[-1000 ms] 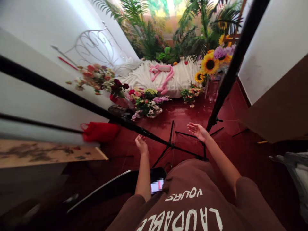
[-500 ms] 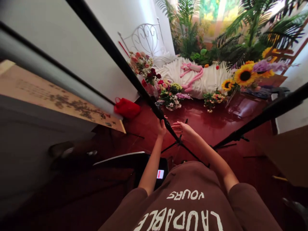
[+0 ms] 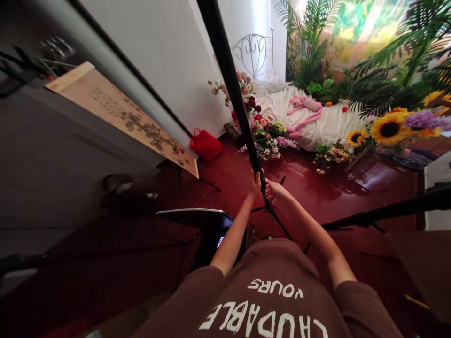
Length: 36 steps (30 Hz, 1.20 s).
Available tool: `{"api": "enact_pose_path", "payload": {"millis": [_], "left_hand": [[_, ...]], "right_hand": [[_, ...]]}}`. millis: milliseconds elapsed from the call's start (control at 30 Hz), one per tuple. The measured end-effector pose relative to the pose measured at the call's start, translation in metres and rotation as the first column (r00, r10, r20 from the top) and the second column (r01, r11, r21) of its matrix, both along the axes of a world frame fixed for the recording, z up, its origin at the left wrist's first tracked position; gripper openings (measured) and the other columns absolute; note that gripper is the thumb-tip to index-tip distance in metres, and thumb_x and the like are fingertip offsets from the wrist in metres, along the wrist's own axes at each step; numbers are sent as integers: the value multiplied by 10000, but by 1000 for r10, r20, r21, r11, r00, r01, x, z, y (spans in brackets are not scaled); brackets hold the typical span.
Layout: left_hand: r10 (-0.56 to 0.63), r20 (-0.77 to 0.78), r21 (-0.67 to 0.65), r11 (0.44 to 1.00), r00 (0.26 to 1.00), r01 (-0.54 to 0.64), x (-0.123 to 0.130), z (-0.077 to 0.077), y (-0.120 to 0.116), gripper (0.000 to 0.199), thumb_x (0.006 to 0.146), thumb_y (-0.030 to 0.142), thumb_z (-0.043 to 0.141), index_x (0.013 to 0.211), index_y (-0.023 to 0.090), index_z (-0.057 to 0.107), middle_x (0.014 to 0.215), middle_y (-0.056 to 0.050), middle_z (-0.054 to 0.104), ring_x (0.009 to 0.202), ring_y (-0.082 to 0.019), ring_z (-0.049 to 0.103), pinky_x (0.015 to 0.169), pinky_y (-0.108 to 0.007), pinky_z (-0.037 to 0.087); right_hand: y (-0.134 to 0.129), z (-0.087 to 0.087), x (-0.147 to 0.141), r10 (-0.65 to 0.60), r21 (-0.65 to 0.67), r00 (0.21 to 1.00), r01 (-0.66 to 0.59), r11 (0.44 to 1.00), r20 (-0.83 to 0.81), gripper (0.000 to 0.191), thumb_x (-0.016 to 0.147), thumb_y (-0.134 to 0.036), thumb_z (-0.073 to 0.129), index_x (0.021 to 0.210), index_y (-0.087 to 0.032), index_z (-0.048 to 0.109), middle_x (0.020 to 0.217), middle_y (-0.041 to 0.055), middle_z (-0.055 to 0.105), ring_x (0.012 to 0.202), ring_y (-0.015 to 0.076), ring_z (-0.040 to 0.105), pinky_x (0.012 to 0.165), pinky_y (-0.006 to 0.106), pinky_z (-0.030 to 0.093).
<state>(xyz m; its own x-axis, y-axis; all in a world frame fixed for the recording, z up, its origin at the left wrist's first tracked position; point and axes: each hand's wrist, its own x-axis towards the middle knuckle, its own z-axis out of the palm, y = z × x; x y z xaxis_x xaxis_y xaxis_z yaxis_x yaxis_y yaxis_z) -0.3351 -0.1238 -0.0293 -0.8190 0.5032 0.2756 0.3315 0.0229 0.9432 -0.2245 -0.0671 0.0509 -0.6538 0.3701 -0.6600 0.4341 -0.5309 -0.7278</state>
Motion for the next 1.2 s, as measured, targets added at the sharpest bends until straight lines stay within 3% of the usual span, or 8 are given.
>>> {"api": "enact_pose_path", "payload": {"millis": [367,567,733,800,867,933,1000,1200], "left_hand": [[-24,14,3,1000,1000,24,2,7,-2,582,887,672,310,1089,197,580,866,-63,626,786,-156,593,768,-280,465],[-34,49,8,999,998,33,0,6,-2,562,887,650,362,1113,185,583,819,-56,633,729,-153,590,713,-272,465],[-39,50,4,999,998,39,-4,5,-3,557,879,644,394,1107,179,598,790,-49,641,693,-145,585,692,-266,466],[-52,48,9,999,998,51,-6,5,-3,549,874,642,409,1102,181,600,796,-49,644,712,-147,595,701,-266,470],[-75,46,35,997,996,73,-7,6,-3,533,873,635,421,1094,185,601,818,-53,651,746,-149,609,714,-264,475],[-96,54,59,994,994,93,-7,6,-4,514,876,625,425,1083,188,601,840,-56,655,761,-147,616,711,-259,479],[-101,68,69,993,993,96,-7,5,-4,492,881,612,426,1070,193,601,856,-53,656,755,-139,615,700,-252,479],[-130,79,130,984,988,119,-6,3,-2,418,871,560,475,1040,199,600,832,-35,642,713,-130,592,662,-244,476]], "right_hand": [[3,-7,6,137,-273,982,-169,947,-130,503,912,-648,380,736,-194,505,621,15,652,484,99,591,433,177,451],[-7,-15,2,-152,-616,946,-60,785,-286,364,989,-404,407,743,-163,527,568,-26,603,457,43,562,468,104,477],[-12,-21,-1,-77,-13,955,77,997,-287,226,827,-365,672,781,-200,524,656,-5,672,480,91,605,457,168,482],[-9,-19,2,58,443,969,58,895,-242,287,768,-414,718,749,-212,515,650,0,662,512,127,617,479,206,471],[-6,-13,8,169,795,980,-18,606,-106,280,767,-427,709,730,-216,529,657,6,653,573,156,625,531,232,457],[-4,-4,14,220,944,974,-120,308,52,194,801,-377,671,759,-220,565,725,18,669,666,176,637,598,252,456],[-4,4,19,247,976,961,-162,146,122,96,830,-321,622,852,-229,603,853,36,689,765,187,642,657,270,470],[-8,12,-6,264,973,950,118,198,-169,521,814,-398,624,1269,-173,507,1235,148,602,1095,236,592,915,360,488]]}}
